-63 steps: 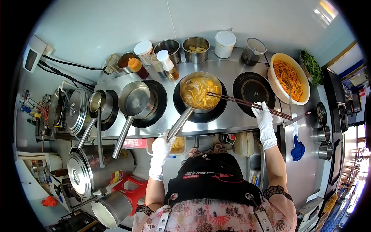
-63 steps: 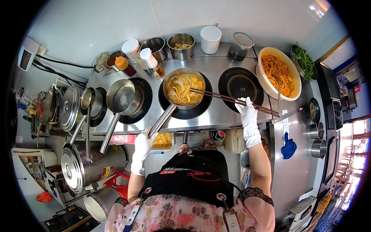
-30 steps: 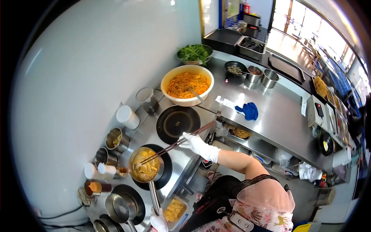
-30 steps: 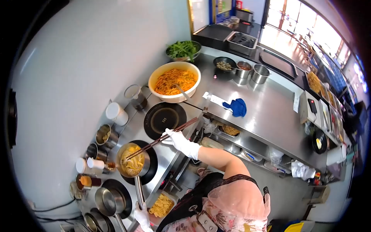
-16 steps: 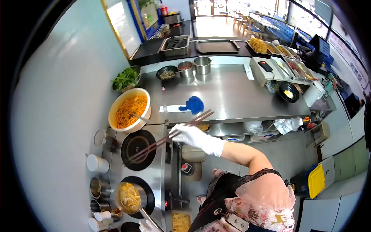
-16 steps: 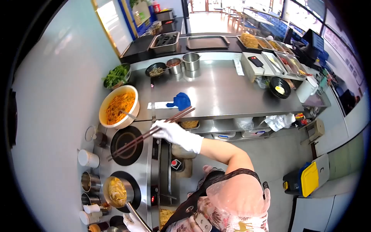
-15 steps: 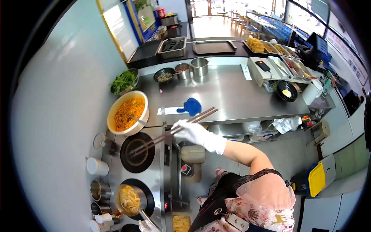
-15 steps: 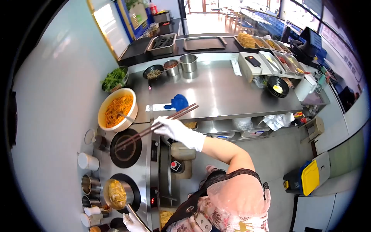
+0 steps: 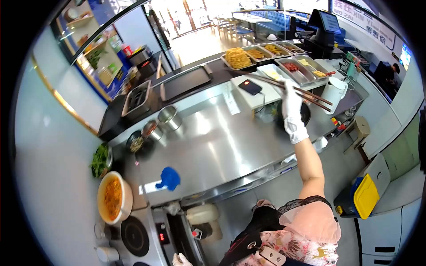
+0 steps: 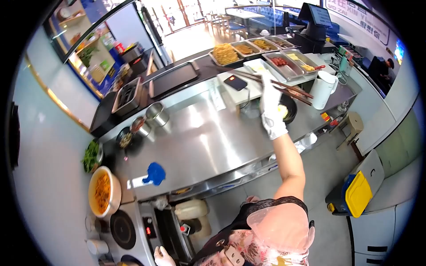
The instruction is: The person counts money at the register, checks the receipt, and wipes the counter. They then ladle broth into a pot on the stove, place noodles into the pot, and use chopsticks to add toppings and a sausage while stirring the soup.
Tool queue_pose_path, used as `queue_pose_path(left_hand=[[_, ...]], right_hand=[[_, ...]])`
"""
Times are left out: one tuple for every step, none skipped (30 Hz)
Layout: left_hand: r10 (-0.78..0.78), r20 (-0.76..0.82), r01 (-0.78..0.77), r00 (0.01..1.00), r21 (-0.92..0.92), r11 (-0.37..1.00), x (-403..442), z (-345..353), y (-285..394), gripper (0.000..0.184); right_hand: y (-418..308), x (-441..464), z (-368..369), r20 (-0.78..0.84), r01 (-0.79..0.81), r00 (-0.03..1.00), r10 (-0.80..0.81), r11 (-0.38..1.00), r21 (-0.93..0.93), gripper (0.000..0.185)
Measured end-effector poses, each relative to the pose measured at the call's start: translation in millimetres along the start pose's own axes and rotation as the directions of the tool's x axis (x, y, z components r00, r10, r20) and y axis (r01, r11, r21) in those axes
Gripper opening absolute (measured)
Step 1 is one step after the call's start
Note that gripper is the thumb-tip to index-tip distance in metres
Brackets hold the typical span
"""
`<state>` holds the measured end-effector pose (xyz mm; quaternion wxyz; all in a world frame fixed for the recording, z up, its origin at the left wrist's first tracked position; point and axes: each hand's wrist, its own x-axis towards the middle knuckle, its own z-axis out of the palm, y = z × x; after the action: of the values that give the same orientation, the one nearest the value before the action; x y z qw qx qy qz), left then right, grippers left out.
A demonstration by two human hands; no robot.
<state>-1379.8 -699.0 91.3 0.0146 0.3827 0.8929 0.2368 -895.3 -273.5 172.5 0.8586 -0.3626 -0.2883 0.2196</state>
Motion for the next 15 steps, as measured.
queue_pose_path(left_hand=[[0.022, 0.024, -0.022, 0.999, -0.01, 1.0, 0.7, 20.2, 24.9, 0.042], [0.036, 0.054, -0.035, 0.998, -0.022, 0.999, 1.0, 41.3, 47.3, 0.041], [0.053, 0.084, -0.051, 0.995, -0.033, 0.998, 1.8, 58.6, 74.1, 0.041], [0.068, 0.166, -0.072, 0.984, 0.018, 0.997, 2.5, 72.1, 101.3, 0.041], [0.072, 0.234, -0.073, 0.97, -0.004, 0.997, 1.3, 77.9, 138.1, 0.041], [0.118, 0.307, -0.117, 0.944, -0.023, 0.993, 4.9, 91.0, 153.4, 0.04], [0.162, 0.377, -0.156, 0.912, -0.045, 0.987, 10.2, 108.6, 159.2, 0.04], [0.137, 0.452, -0.099, 0.881, -0.108, 0.989, 15.7, 120.4, 172.7, 0.037], [0.142, 0.46, -0.109, 0.876, -0.098, 0.989, 16.9, 124.5, 181.7, 0.037], [0.27, 0.385, -0.247, 0.882, -0.109, 0.963, 17.3, 127.9, 190.7, 0.035], [0.396, 0.304, -0.379, 0.867, -0.115, 0.918, 18.7, 129.0, 207.8, 0.033], [0.18, 0.535, -0.145, 0.825, -0.108, 0.984, 31.5, 141.0, 203.2, 0.033], [0.121, 0.592, -0.095, 0.797, -0.076, 0.993, 36.3, 147.5, 196.0, 0.039], [0.177, 0.533, -0.204, 0.827, -0.009, 0.979, 29.1, 129.5, 236.6, 0.042], [0.238, 0.475, -0.304, 0.847, 0.066, 0.95, 22.0, 115.8, 273.0, 0.045]], right_hand=[[3.0, 42.9, -25.0, 0.029, 0.09, 0.996, -0.089, 0.995, -0.037, 0.022], [-6.8, 73.0, -40.8, -0.057, 0.118, 0.99, -0.132, 0.974, -0.193, 0.022], [0.4, 112.8, -65.5, -0.039, 0.22, 0.972, -0.231, 0.958, -0.184, 0.022], [8.1, 147.4, -89.7, -0.063, 0.25, 0.959, -0.278, 0.926, -0.281, 0.024], [18.1, 178.5, -113.7, -0.081, 0.272, 0.943, -0.324, 0.885, -0.377, 0.026], [27.3, 207.0, -132.9, -0.118, 0.229, 0.951, -0.286, 0.907, -0.353, 0.027], [37.1, 232.5, -149.9, -0.152, 0.186, 0.957, -0.245, 0.927, -0.325, 0.028], [37.9, 249.3, -157.8, -0.151, 0.155, 0.963, -0.223, 0.918, -0.366, 0.027], [41.6, 264.3, -162.4, -0.164, 0.195, 0.946, -0.278, 0.896, -0.398, 0.02], [46.3, 275.9, -165.6, -0.179, 0.171, 0.949, -0.259, 0.902, -0.397, 0.02], [54.3, 291.6, -171.1, -0.191, 0.154, 0.951, -0.243, 0.908, -0.39, 0.02], [65.2, 309.8, -175.4, -0.153, 0.18, 0.953, -0.263, 0.893, -0.412, 0.02], [74.5, 322.3, -184.0, -0.117, 0.158, 0.962, -0.247, 0.853, -0.498, 0.021], [78.3, 333.5, -185.5, -0.112, 0.129, 0.97, -0.217, 0.843, -0.522, 0.021], [82.8, 342.9, -186.3, -0.108, 0.098, 0.977, -0.186, 0.833, -0.545, 0.021]])
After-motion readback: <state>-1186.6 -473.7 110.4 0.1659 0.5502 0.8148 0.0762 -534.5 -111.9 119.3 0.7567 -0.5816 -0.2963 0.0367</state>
